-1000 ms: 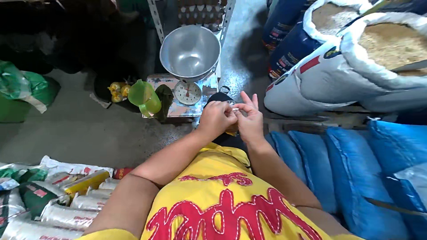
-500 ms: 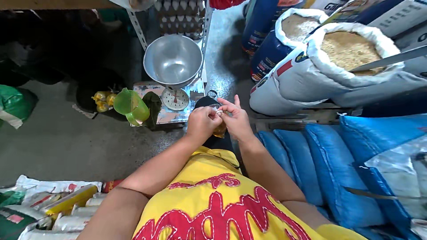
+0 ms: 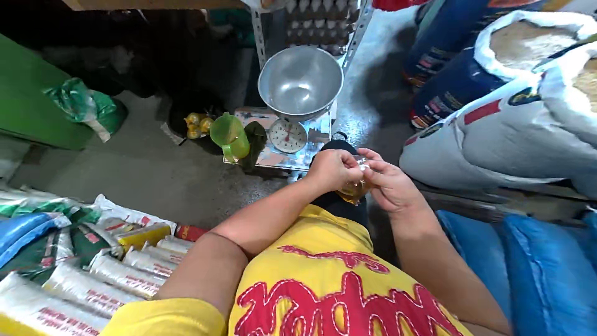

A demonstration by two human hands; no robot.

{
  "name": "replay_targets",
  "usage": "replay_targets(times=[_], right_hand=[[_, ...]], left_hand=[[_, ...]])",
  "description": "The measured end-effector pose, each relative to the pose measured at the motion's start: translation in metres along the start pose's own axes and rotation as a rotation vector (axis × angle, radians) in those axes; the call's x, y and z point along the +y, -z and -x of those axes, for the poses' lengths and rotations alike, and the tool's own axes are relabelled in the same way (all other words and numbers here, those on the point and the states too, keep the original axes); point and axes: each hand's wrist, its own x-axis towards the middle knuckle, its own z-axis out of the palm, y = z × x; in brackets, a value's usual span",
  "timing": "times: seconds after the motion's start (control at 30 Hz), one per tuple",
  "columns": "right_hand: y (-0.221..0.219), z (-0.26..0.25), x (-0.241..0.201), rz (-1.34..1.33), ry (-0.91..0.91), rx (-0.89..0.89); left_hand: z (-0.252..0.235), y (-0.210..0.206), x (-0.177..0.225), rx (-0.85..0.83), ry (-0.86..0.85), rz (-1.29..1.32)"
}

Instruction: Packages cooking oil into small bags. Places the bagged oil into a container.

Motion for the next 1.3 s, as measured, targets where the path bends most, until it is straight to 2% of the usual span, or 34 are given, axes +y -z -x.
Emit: replay_targets(times=[0.07,0.17,0.2,0.37,0.53,0.6,0.7,0.8,0.9,1.07,1.13,1.3], right_hand=[[-0.005,0.001,-0.005,0.002,-0.046,0.064],[-0.026,0.006,-0.014,0.031,-0.11,0.312],[-0.027,0.008,-0.015,0.026,-0.128,0.317],[-0.007,-0.003,-0.015,-0.12,-0.188,0.097],[-0.027,-0.005,-0.023,-0.242,-0.243,0.428],[-0.03,-0.007,-0.022,-0.309,-0.245,0.485],[-0.033,-0.007,-0.021,-0.338,-0.228,0.514],[-0.033,-0.007,-0.018,-0.335,-0.199,0.503],[-0.028,-0.007,-0.012,-0.298,-0.182,0.478],[-0.03,-0.007,-0.017,-0.152,-0.137,0.529],[-0.025,-0.008,-0.02,-0.042,-0.099,0.47],[0.01,-0.009,-0.029,0.109,-0.109,-0.071]], left_hand=[[-0.001,0.002,0.0,-0.017,0.002,-0.001],[-0.004,0.003,-0.002,0.013,-0.023,-0.003],[-0.006,0.003,-0.002,0.01,-0.029,-0.002],[-0.013,0.002,-0.007,-0.018,-0.033,0.03],[-0.013,-0.003,-0.011,0.068,-0.116,0.073],[-0.011,-0.007,-0.012,0.062,-0.189,0.065],[-0.012,-0.017,-0.016,0.165,-0.316,0.033],[-0.018,-0.029,-0.03,0.338,-0.593,-0.019],[-0.025,-0.036,-0.044,0.49,-0.862,-0.222],[-0.031,-0.04,-0.055,0.619,-1.133,-0.431],[-0.031,-0.038,-0.056,0.645,-1.196,-0.456],[-0.027,-0.037,-0.058,0.656,-1.211,-0.418]])
